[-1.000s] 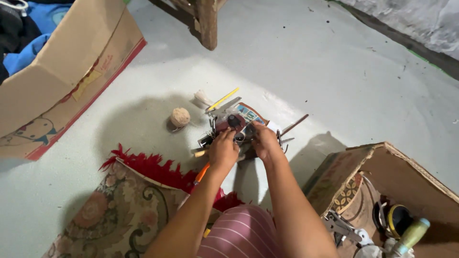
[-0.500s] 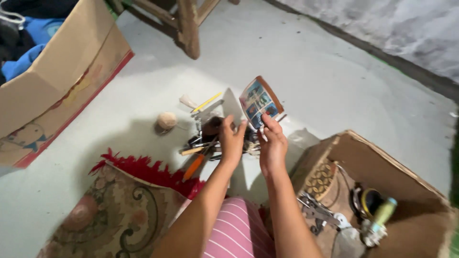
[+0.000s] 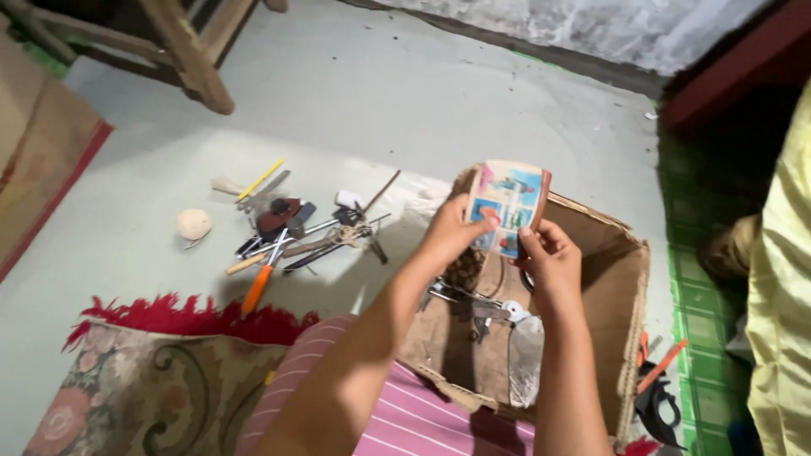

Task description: The person sits on the floor and organizes various small items into a cardboard box. They handle grinding discs, metal rods, a small box, a spool of thread, and other miscellaneous objects, placing them one by one into the box.

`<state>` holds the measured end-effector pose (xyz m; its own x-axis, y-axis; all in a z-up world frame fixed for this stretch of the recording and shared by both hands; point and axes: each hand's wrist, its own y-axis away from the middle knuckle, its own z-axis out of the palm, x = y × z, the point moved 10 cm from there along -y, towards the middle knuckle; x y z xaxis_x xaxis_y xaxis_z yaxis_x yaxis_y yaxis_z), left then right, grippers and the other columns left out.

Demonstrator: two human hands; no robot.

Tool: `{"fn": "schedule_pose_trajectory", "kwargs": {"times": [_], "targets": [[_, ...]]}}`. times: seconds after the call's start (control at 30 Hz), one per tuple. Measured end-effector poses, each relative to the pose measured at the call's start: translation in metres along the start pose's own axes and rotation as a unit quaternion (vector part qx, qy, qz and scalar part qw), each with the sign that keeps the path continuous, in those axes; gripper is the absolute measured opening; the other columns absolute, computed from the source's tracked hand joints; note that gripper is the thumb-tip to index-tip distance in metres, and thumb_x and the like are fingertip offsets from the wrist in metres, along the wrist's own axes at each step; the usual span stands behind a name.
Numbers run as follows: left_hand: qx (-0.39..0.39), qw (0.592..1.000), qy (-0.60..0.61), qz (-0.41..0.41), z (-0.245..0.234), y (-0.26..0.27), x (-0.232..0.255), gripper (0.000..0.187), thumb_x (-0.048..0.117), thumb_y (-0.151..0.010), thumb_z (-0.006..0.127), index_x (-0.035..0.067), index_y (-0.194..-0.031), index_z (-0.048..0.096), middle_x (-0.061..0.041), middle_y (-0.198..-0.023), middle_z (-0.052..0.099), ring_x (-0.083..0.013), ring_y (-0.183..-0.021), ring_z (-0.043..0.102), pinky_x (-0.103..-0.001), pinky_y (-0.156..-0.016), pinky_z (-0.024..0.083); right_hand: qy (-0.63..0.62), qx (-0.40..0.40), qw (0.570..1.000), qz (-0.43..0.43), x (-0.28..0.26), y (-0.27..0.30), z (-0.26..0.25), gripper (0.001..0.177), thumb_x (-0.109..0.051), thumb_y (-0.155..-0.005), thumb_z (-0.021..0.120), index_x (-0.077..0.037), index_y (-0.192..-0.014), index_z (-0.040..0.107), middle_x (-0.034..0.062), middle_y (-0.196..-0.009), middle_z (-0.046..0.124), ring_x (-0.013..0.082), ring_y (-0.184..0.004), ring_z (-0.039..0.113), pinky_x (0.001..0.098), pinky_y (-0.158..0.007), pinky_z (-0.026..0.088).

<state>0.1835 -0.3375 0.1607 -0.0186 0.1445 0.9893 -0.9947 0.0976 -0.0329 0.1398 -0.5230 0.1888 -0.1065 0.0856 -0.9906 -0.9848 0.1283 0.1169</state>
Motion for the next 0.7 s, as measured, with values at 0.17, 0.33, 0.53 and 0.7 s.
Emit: {"fn": "schedule_pose_trajectory", "kwargs": {"times": [0.17, 0.33, 0.53, 0.7], "targets": [[-0.035, 0.946, -0.318, -0.055, 0.062, 0.0, -0.067, 0.055, 0.03, -0.096, 0.069, 0.009, -0.144, 0.051, -0.02, -0.129, 0.064, -0.0367, -0.119, 0.062, -0.048, -0.1, 0.051, 0.022, 0.097, 0.993, 0.063, 0.105, -0.035, -0.116, 0.006, -0.009, -0.097, 0.07, -0.008, -0.091, 0.067, 0.0018, -0.076, 0.065, 0.0119, -0.057, 0.056, 0.0283, -0.05, 0.047], [-0.188, 0.807, -0.544, -0.131, 0.086, 0.035, -0.159, 0.079, 0.029, -0.095, 0.066, 0.022, -0.16, 0.022, -0.016, -0.172, 0.005, -0.0411, -0.157, 0.008, -0.058, -0.123, 0.016, 0.128, 0.188, 0.96, 0.165, 0.23, -0.047, -0.163, 0.007, -0.008, -0.089, 0.073, -0.009, -0.086, 0.067, 0.0066, -0.078, 0.071, 0.0188, -0.065, 0.065, 0.0368, -0.06, 0.052], [-0.164, 0.738, -0.643, -0.125, 0.082, 0.036, -0.197, 0.091, 0.015, -0.089, 0.064, 0.032, -0.164, 0.014, -0.018, -0.171, -0.01, -0.0448, -0.155, -0.007, -0.062, -0.118, -0.005, 0.316, 0.255, 0.909, 0.094, 0.244, -0.04, -0.151, 0.022, -0.01, -0.085, 0.078, -0.008, -0.102, 0.066, 0.0091, -0.088, 0.073, 0.0242, -0.083, 0.071, 0.038, -0.08, 0.054], [-0.184, 0.73, -0.635, -0.175, 0.071, 0.039, -0.199, 0.088, 0.02, -0.091, 0.063, 0.037, -0.164, 0.017, -0.019, -0.171, -0.008, -0.0475, -0.156, -0.004, -0.061, -0.122, -0.003, 0.343, 0.283, 0.892, 0.082, 0.207, -0.011, -0.119, 0.04, -0.012, -0.089, 0.074, -0.008, -0.122, 0.051, 0.0137, -0.098, 0.072, 0.0327, -0.092, 0.069, 0.0444, -0.087, 0.052]]}}
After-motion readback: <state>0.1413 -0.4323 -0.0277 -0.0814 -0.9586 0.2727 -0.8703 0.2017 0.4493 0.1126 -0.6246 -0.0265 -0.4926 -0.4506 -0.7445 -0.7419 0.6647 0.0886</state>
